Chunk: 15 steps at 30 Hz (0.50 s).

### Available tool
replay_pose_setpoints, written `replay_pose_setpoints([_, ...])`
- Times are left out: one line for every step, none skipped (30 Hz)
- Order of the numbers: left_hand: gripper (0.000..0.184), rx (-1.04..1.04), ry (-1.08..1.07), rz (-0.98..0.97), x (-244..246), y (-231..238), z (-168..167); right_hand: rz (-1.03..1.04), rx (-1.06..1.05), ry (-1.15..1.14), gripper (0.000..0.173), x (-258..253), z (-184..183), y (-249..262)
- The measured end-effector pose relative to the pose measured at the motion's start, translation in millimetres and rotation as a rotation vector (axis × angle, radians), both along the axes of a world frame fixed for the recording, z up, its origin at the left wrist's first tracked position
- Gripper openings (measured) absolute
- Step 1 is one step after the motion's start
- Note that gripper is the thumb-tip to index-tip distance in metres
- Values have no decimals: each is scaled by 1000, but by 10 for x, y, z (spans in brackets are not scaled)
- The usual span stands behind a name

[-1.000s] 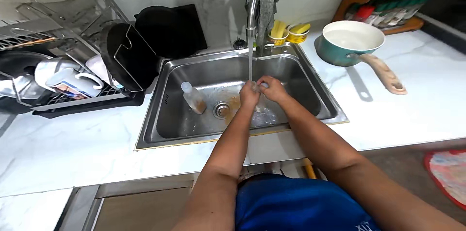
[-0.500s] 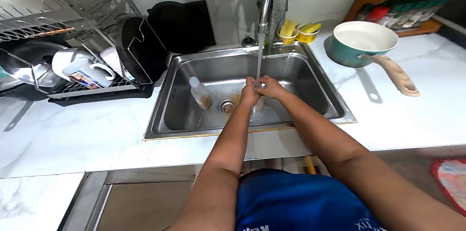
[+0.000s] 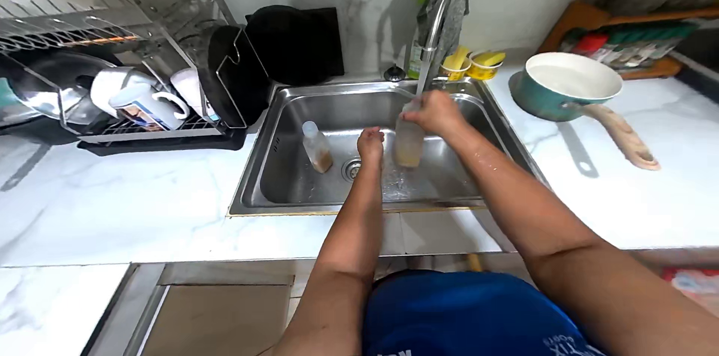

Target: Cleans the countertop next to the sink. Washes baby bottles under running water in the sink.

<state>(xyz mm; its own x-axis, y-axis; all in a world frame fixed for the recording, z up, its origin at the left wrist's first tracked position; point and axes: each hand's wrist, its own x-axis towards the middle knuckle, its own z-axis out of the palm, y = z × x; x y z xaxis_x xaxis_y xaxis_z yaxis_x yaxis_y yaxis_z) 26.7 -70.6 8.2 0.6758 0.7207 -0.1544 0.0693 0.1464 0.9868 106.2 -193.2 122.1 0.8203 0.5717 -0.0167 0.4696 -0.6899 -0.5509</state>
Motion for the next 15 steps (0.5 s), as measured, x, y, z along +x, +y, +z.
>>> replay_pose_setpoints([29, -26, -5, -10, 16, -15, -19, -14, -16, -14, 47, -22, 87, -12])
replay_pose_setpoints([29, -12, -4, -38, 38, -27, -59, -25, -48, -11, 47, -22, 44, -2])
replay_pose_setpoints([29, 31, 6, -81, 63, -23, -112, -25, -89, 2, 46, -2, -94, 28])
replay_pose_setpoints([30, 80, 26, -129, 81, -16, -141, -27, -124, 13, 45, 34, -228, 63])
replay_pose_setpoints([30, 121, 39, -174, 91, -15, -147, -39, -138, 23, 46, 70, -275, 78])
replay_pose_setpoints([31, 144, 37, -209, 98, -21, -132, -53, -129, 23, 47, 101, -211, 75])
replay_pose_setpoints([32, 148, 27, -233, 98, -40, -107, -63, -106, 14, 48, 93, -64, 51])
replay_pose_setpoints([33, 151, 24, -244, 92, -64, -92, -69, -85, 6, 48, 61, 64, 26])
replay_pose_setpoints([33, 151, 20, -242, 99, -82, -79, -73, -85, 3, 49, 29, 133, 16])
replay_pose_setpoints([33, 147, 9, -230, 112, -87, -66, -66, -95, 0, 49, 12, 107, 28])
replay_pose_setpoints([33, 140, -10, -221, 117, -88, -74, -41, -113, 8, 48, 12, -25, 50])
replay_pose_setpoints([33, 126, -32, -217, 116, -89, -101, -10, -132, 21, 47, 46, -219, 68])
replay_pose_setpoints([33, 104, -50, -221, 107, -80, -98, 5, -139, 39, 47, 73, -329, 83])
replay_pose_setpoints([34, 78, -64, -223, 103, -67, -67, -2, -130, 48, 45, 84, -304, 94])
replay_pose_setpoints([34, 51, -74, -224, 102, -76, -44, -24, -104, 49, 44, 76, -192, 79])
